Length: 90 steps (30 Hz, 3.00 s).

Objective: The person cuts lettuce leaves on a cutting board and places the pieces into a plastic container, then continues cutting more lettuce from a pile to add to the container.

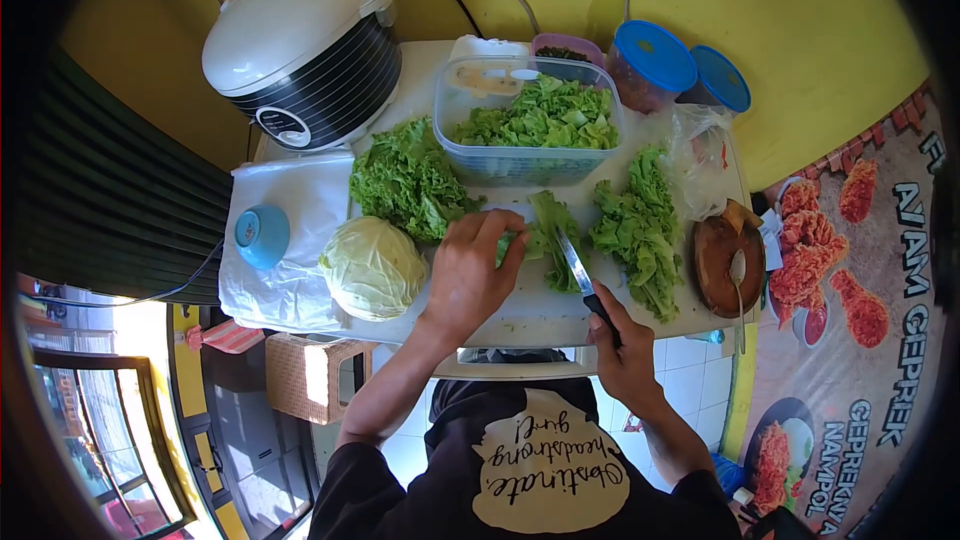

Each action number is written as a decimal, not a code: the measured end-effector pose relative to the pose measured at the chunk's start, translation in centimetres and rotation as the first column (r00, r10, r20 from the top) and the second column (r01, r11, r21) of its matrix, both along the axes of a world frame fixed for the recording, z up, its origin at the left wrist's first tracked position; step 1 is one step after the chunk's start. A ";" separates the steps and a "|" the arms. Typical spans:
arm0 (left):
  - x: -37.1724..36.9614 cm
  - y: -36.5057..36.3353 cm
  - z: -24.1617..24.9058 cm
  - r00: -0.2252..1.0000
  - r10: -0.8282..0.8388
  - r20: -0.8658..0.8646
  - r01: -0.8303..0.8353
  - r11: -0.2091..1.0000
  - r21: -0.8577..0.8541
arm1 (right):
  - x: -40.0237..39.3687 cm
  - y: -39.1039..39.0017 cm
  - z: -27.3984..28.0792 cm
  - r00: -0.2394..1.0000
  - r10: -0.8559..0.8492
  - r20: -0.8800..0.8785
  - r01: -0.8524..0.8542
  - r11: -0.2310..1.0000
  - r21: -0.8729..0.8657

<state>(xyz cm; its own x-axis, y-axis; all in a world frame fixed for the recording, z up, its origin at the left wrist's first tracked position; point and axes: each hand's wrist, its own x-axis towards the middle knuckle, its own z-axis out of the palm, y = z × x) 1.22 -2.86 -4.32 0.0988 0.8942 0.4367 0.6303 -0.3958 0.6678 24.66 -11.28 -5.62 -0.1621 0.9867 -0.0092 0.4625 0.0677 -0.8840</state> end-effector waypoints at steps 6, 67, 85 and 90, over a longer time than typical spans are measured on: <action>-0.8 -3.9 -1.2 0.977 0.098 0.188 -0.043 0.960 -0.278 | -0.1 0.0 -0.3 0.997 0.069 -0.037 -0.068 0.997 0.026; -1.7 -6.5 -2.6 0.951 0.307 0.032 -0.273 0.885 -0.378 | -4.6 -0.1 -0.4 0.777 0.309 0.548 -0.490 0.843 0.220; -2.9 -7.6 -1.2 0.996 0.051 -0.069 -0.069 0.954 -0.292 | -1.7 -0.2 -2.1 0.907 0.247 0.341 -0.350 0.892 0.285; -1.8 -5.7 -1.3 0.983 0.158 -0.096 -0.182 0.921 -0.345 | -1.6 0.2 -2.3 0.932 0.220 0.289 -0.293 0.926 0.239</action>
